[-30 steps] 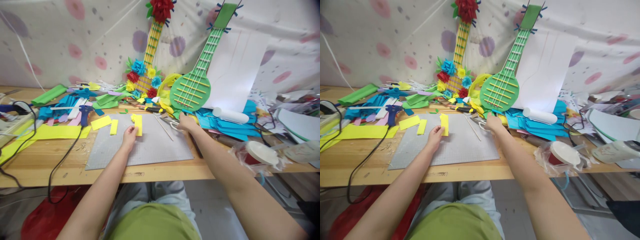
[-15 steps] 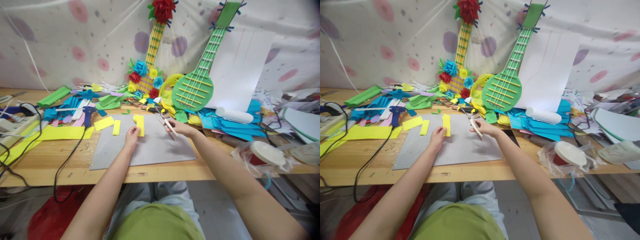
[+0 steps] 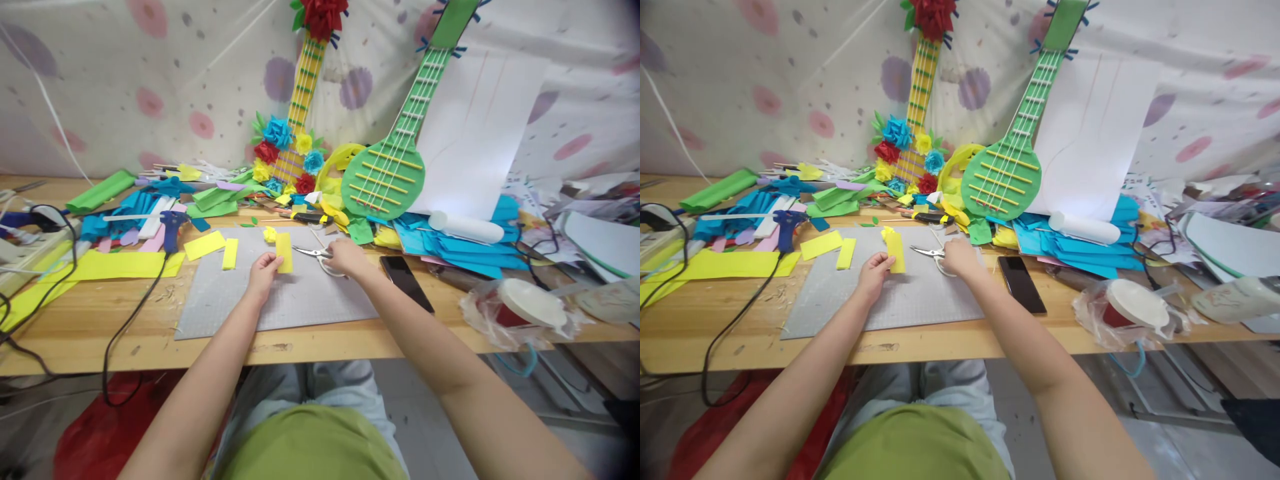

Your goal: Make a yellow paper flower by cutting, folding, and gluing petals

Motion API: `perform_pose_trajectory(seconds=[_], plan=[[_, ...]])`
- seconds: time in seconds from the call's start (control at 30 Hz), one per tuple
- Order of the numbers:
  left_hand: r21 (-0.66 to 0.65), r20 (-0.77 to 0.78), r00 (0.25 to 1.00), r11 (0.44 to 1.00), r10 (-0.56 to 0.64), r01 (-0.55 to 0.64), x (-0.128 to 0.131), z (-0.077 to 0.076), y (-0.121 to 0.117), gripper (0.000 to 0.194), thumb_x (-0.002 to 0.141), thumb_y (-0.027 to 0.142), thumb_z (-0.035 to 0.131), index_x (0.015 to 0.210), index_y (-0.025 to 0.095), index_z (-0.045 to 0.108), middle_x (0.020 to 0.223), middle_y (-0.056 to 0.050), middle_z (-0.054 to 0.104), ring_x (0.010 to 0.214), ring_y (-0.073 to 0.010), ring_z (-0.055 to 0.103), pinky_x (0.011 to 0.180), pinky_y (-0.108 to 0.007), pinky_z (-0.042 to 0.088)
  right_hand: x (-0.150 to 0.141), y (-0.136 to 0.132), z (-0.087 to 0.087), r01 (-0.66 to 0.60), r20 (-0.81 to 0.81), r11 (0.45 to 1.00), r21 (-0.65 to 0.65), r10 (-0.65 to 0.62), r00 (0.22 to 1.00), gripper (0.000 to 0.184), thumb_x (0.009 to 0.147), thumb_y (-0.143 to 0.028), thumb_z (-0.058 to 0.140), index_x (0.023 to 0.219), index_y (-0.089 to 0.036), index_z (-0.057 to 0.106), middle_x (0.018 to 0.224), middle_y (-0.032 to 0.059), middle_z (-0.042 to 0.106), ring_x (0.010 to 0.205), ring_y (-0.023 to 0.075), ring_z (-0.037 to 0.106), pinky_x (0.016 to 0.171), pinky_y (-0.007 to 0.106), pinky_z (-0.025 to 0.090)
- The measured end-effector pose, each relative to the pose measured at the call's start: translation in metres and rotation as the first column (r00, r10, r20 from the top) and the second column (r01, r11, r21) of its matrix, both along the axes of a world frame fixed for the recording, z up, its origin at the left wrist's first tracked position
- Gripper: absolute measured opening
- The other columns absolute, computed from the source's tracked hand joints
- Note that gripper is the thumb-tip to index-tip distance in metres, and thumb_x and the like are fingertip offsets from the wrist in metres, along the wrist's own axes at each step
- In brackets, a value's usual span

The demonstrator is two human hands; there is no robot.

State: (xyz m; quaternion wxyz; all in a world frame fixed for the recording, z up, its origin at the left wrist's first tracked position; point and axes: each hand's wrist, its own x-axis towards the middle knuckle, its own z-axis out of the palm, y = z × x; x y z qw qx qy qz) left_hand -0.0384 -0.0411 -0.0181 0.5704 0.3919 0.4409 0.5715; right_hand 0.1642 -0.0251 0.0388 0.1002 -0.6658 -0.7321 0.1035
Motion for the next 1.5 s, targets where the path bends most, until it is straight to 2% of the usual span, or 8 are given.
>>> perform_pose_trajectory(seconds=[0.07, 0.17, 0.3, 0.4, 0.7, 0.93, 1.23, 1.5], plan=[[0.0, -0.012, 1.0, 1.0, -0.013, 0.013, 0.001, 0.001, -0.001, 0.031, 0.052, 0.038, 0.071, 0.062, 0.016, 0.052, 0.059, 0.004, 0.055, 0.054, -0.0077, 0.048, 0.055, -0.021, 0.038, -0.011, -0.002, 0.003, -0.062, -0.284, 0.997, 0.045, 0.073, 0.956, 0.026, 0.066, -0.035, 0.066, 0.085, -0.017, 0.063, 0.097, 0.011, 0.063, 0.097, 0.0253, 0.055, 0.08, 0.035, 0.042], [0.008, -0.03, 0.999, 1.0, -0.029, 0.029, 0.002, 0.003, -0.002, 0.03, 0.052, 0.038, 0.072, 0.061, 0.016, 0.053, 0.059, 0.004, 0.054, 0.054, -0.008, 0.047, 0.053, -0.021, 0.038, -0.034, -0.004, 0.0, -0.249, -0.786, 0.968, -0.03, 0.132, 0.605, 0.032, 0.065, -0.038, 0.065, 0.091, -0.019, 0.06, 0.09, 0.0048, 0.064, 0.082, 0.016, 0.058, 0.074, 0.03, 0.045], [0.001, -0.028, 0.999, 0.999, -0.036, 0.036, 0.001, 0.005, -0.003, 0.03, 0.051, 0.038, 0.072, 0.06, 0.016, 0.053, 0.057, 0.004, 0.054, 0.052, -0.0076, 0.047, 0.051, -0.02, 0.036, -0.062, -0.004, -0.018, -0.23, -0.955, 0.966, -0.114, -0.042, 0.295, 0.028, 0.053, -0.03, 0.071, 0.075, -0.018, 0.058, 0.071, -0.0008, 0.06, 0.065, 0.0111, 0.055, 0.066, 0.028, 0.045], [-0.016, -0.026, 1.0, 1.0, -0.008, 0.008, 0.0, 0.005, -0.003, 0.031, 0.05, 0.038, 0.072, 0.062, 0.015, 0.055, 0.058, 0.003, 0.055, 0.053, -0.0076, 0.048, 0.051, -0.02, 0.037, -0.071, -0.003, -0.03, -0.152, -0.981, 0.982, -0.112, -0.085, 0.174, 0.022, 0.052, -0.026, 0.068, 0.069, -0.018, 0.057, 0.066, -0.0033, 0.057, 0.062, 0.0095, 0.053, 0.065, 0.026, 0.045], [-0.034, -0.03, 1.0, 0.999, -0.006, 0.005, 0.0, 0.003, 0.001, 0.032, 0.05, 0.04, 0.071, 0.065, 0.015, 0.061, 0.064, -0.001, 0.061, 0.061, -0.0133, 0.056, 0.059, -0.027, 0.047, -0.068, -0.005, -0.028, -0.155, -0.976, 0.986, -0.06, -0.025, 0.216, 0.01, 0.054, -0.019, 0.058, 0.064, -0.019, 0.061, 0.066, -0.0028, 0.059, 0.065, 0.0111, 0.054, 0.069, 0.027, 0.044], [-0.062, 0.023, 0.999, 0.998, -0.024, 0.025, -0.003, 0.002, 0.002, 0.031, 0.06, 0.042, 0.064, 0.072, 0.013, 0.061, 0.065, -0.004, 0.064, 0.06, -0.0158, 0.06, 0.055, -0.028, 0.049, -0.068, -0.006, -0.033, -0.209, -0.987, 0.974, -0.088, -0.057, 0.15, 0.01, 0.055, -0.019, 0.054, 0.063, -0.018, 0.059, 0.064, -0.0032, 0.057, 0.063, 0.0106, 0.054, 0.068, 0.027, 0.045], [-0.103, -0.081, 0.978, 0.978, -0.191, 0.182, -0.004, 0.013, -0.005, 0.037, 0.057, 0.043, 0.07, 0.077, 0.012, 0.059, 0.07, -0.007, 0.066, 0.053, -0.0158, 0.062, 0.049, -0.026, 0.049, -0.064, 0.004, -0.041, 0.004, -0.854, 0.971, 0.239, 0.208, 0.476, 0.017, 0.063, -0.015, 0.045, 0.065, -0.021, 0.061, 0.076, 0.0001, 0.056, 0.077, 0.0138, 0.053, 0.076, 0.028, 0.042], [-0.106, -0.081, 0.972, 0.972, -0.221, 0.212, -0.004, 0.017, -0.007, 0.042, 0.061, 0.048, 0.065, 0.079, 0.011, 0.059, 0.067, -0.007, 0.066, 0.053, -0.016, 0.062, 0.046, -0.026, 0.049, -0.066, 0.004, -0.044, 0.019, -0.888, 0.979, 0.202, 0.175, 0.426, 0.016, 0.062, -0.015, 0.045, 0.065, -0.019, 0.061, 0.075, 0.0004, 0.057, 0.074, 0.0132, 0.053, 0.073, 0.028, 0.042]])
